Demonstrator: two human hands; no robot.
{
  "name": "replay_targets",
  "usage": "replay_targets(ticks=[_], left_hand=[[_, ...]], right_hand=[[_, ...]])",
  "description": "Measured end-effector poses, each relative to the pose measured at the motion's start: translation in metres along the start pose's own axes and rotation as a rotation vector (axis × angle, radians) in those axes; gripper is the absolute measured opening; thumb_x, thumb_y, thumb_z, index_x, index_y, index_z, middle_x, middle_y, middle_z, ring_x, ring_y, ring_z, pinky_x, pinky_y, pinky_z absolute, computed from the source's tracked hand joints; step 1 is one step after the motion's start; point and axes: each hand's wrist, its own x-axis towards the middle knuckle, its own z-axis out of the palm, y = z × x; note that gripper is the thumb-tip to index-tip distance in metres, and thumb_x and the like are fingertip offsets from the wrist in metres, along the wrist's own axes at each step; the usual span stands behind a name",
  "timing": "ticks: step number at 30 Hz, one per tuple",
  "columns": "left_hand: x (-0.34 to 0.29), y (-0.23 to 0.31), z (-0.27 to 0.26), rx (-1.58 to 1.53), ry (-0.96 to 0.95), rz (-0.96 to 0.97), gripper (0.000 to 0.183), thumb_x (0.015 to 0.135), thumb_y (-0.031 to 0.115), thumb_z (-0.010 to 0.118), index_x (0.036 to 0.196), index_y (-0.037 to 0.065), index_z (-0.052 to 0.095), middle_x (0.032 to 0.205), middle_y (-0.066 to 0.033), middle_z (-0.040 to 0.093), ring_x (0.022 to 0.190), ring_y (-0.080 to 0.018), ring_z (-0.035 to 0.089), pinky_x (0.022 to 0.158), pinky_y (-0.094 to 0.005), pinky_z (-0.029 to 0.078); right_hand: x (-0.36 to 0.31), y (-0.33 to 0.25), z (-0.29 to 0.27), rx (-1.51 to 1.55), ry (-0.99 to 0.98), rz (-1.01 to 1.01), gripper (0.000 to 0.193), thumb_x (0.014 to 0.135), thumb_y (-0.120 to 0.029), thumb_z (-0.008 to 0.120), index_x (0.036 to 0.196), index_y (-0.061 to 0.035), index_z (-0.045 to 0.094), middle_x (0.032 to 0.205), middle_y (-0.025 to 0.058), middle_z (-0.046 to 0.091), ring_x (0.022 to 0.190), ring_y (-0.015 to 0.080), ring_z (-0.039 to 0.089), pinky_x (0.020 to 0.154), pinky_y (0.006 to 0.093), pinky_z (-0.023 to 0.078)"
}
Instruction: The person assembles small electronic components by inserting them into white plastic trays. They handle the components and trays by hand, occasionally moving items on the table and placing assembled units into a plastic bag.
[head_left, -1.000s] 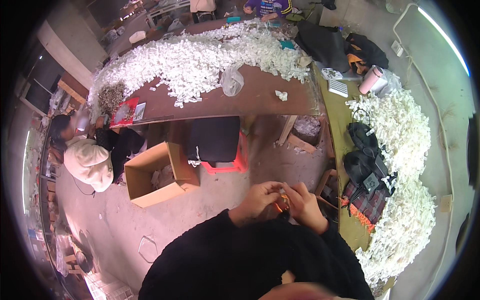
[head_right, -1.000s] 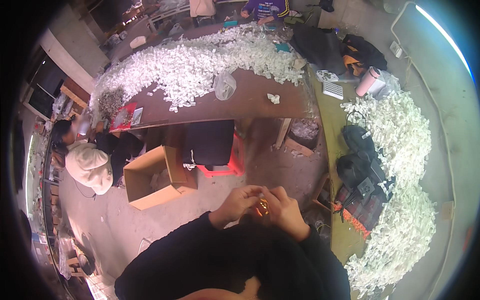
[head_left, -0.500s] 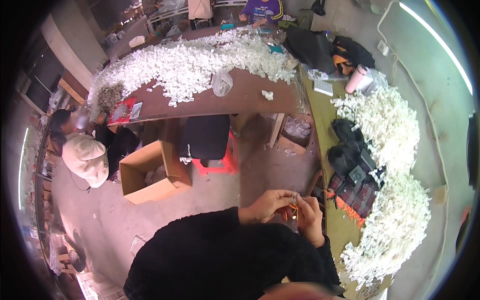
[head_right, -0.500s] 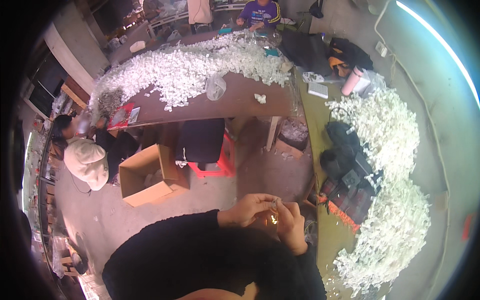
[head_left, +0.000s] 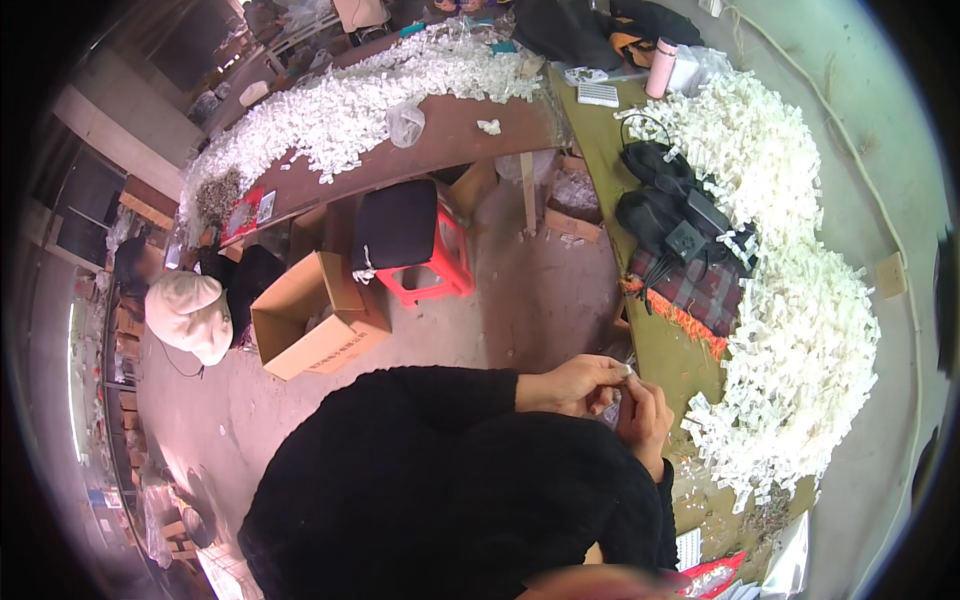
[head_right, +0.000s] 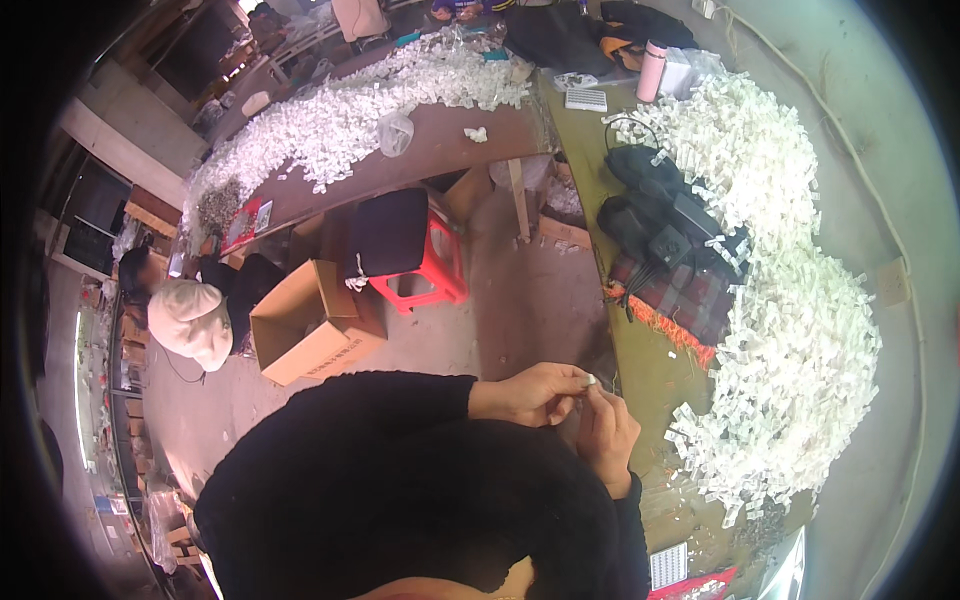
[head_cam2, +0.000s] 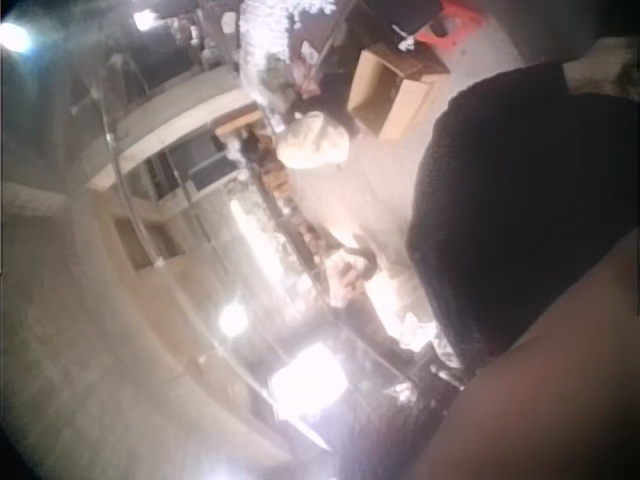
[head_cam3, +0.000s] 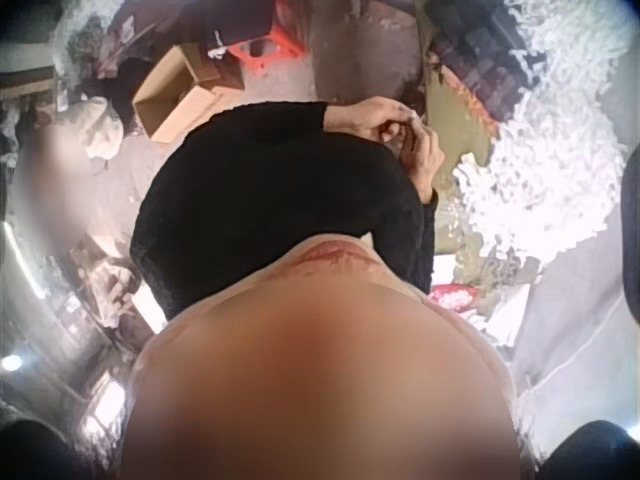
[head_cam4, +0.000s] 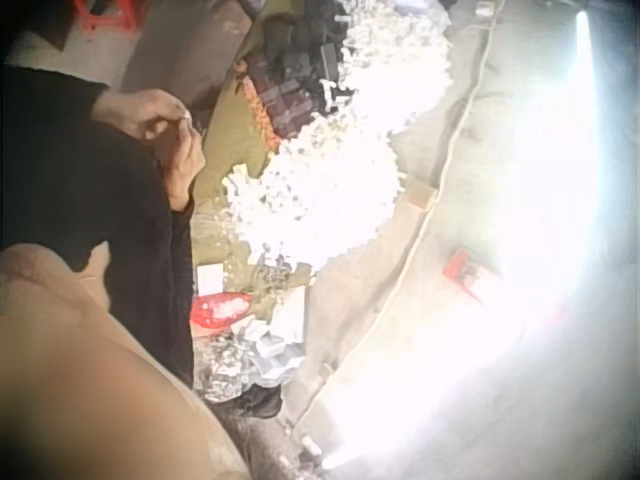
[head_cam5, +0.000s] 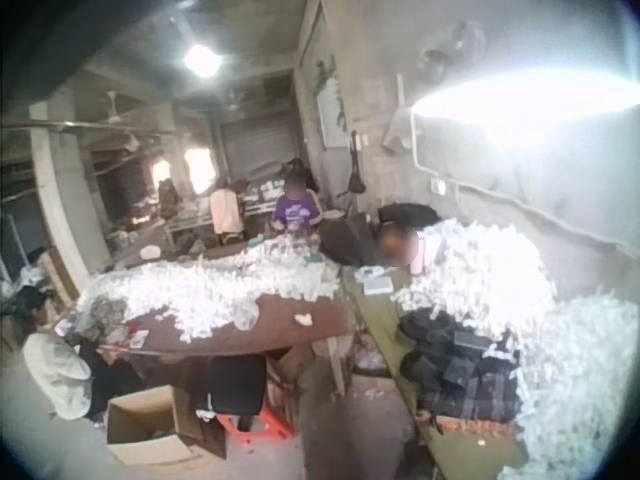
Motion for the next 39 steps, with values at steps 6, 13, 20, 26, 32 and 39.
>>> replay_targets(ticks=[6, 13, 20, 26, 32, 39], left_hand=[[0.028, -0.022, 0.022, -0.002, 0.058, -0.181, 0.012, 0.097, 0.015, 0.061, 0.102, 0.005, 0.06, 0.084, -0.0063, 0.064, 0.058, -0.0088, 0.054, 0.049, -0.026, 0.044], [0.052, -0.026, 0.005, 0.108, -0.054, -0.219, 0.019, 0.096, 0.008, 0.058, 0.113, -0.001, 0.057, 0.104, -0.0189, 0.068, 0.057, -0.0115, 0.055, 0.048, -0.0262, 0.045], [0.076, -0.039, -0.026, 0.262, -0.04, -0.494, 0.016, 0.098, 0.01, 0.056, 0.112, 0.004, 0.056, 0.1, -0.012, 0.065, 0.049, -0.0073, 0.044, 0.043, -0.0249, 0.037], [0.101, -0.058, -0.004, 0.428, -0.132, -0.636, 0.018, 0.099, 0.014, 0.057, 0.114, 0.005, 0.059, 0.103, -0.0102, 0.066, 0.051, -0.0073, 0.046, 0.045, -0.0249, 0.04], [0.113, -0.086, 0.005, 0.554, -0.161, -0.685, 0.02, 0.099, 0.013, 0.056, 0.117, 0.005, 0.059, 0.108, -0.0144, 0.069, 0.056, -0.009, 0.053, 0.047, -0.0257, 0.044], [0.136, -0.071, -0.001, 0.506, -0.199, -0.665, 0.024, 0.099, 0.013, 0.054, 0.122, 0.003, 0.057, 0.11, -0.0154, 0.068, 0.055, -0.0121, 0.051, 0.047, -0.0278, 0.044]], right_hand=[[-0.047, 0.013, -0.018, -0.076, 0.107, 0.161, 0.032, 0.08, -0.001, 0.073, 0.108, -0.0097, 0.062, 0.095, 0.0125, 0.069, 0.075, 0.0301, 0.07, 0.061, 0.0379, 0.054], [-0.122, 0.009, -0.026, -0.017, 0.179, 0.573, 0.02, 0.084, 0.002, 0.069, 0.103, -0.0049, 0.064, 0.089, 0.0158, 0.067, 0.076, 0.0333, 0.068, 0.066, 0.0377, 0.054], [-0.249, 0.003, -0.019, -0.206, 0.394, 1.022, 0.009, 0.087, 0.001, 0.065, 0.096, -0.0007, 0.064, 0.09, 0.0184, 0.067, 0.081, 0.0366, 0.067, 0.071, 0.0388, 0.054], [-0.324, 0.001, -0.051, -0.576, 0.548, 1.199, 0.011, 0.087, 0.0, 0.063, 0.098, -0.0016, 0.063, 0.088, 0.0172, 0.064, 0.081, 0.0361, 0.065, 0.071, 0.0392, 0.053], [-0.336, 0.077, -0.078, -0.801, 0.262, 0.981, 0.021, 0.079, -0.001, 0.056, 0.099, -0.0042, 0.06, 0.09, 0.014, 0.057, 0.087, 0.0327, 0.058, 0.079, 0.0404, 0.048], [-0.343, 0.142, -0.077, -0.962, 0.277, 1.029, 0.023, 0.087, -0.013, 0.059, 0.109, -0.0066, 0.059, 0.096, 0.0135, 0.058, 0.089, 0.0329, 0.057, 0.081, 0.0414, 0.045]])
